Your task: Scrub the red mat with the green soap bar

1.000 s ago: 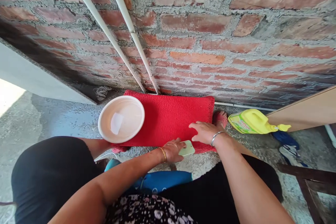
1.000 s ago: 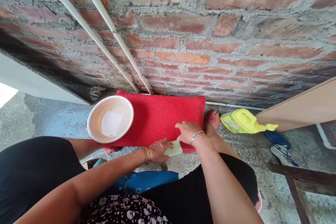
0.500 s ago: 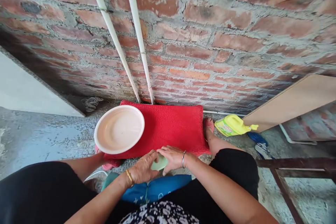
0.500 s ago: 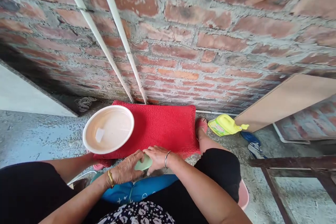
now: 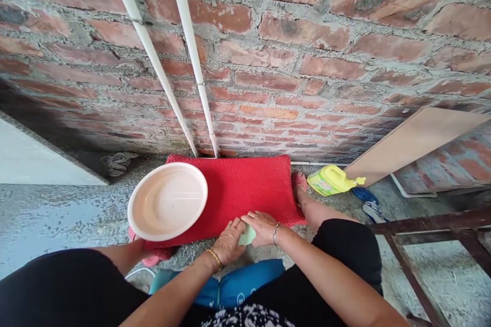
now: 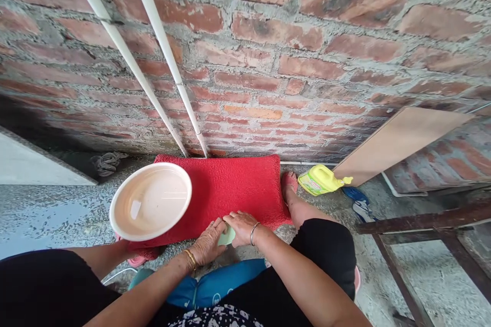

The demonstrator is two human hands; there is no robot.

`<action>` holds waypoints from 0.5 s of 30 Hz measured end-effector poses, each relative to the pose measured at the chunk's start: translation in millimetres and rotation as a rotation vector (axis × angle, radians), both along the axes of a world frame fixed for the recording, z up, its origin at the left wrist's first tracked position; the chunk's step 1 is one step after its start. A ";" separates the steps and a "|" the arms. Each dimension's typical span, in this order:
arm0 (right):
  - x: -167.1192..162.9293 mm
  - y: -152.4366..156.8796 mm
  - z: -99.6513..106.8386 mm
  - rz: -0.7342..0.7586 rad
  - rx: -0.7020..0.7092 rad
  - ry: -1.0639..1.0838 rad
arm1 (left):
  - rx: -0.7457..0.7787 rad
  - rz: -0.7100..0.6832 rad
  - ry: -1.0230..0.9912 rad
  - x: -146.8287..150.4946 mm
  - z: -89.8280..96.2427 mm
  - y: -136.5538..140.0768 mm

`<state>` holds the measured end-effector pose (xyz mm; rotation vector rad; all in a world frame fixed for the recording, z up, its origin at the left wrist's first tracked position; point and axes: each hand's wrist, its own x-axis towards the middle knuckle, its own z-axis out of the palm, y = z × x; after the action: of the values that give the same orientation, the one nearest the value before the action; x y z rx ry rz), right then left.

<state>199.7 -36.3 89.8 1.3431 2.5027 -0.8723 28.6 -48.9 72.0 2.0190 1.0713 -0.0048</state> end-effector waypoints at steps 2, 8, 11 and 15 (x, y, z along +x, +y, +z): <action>5.9 2.2 -1.7 -0.019 0.023 -0.020 | 0.017 -0.004 0.053 1.9 -4.8 0.6; 35.7 25.6 -15.9 -0.189 0.064 -0.249 | 0.005 0.086 0.383 -20.6 -24.4 11.7; 43.6 39.6 -27.4 -0.178 0.094 -0.314 | -0.068 0.078 0.572 -41.2 -40.8 15.3; 74.8 55.7 -25.9 -0.106 0.079 -0.390 | -0.118 0.084 0.646 -61.0 -58.0 18.3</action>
<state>274.5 19.4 63.9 1.5140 2.2013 -0.4736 -32.4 -30.6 14.0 1.9017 1.5050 -0.6999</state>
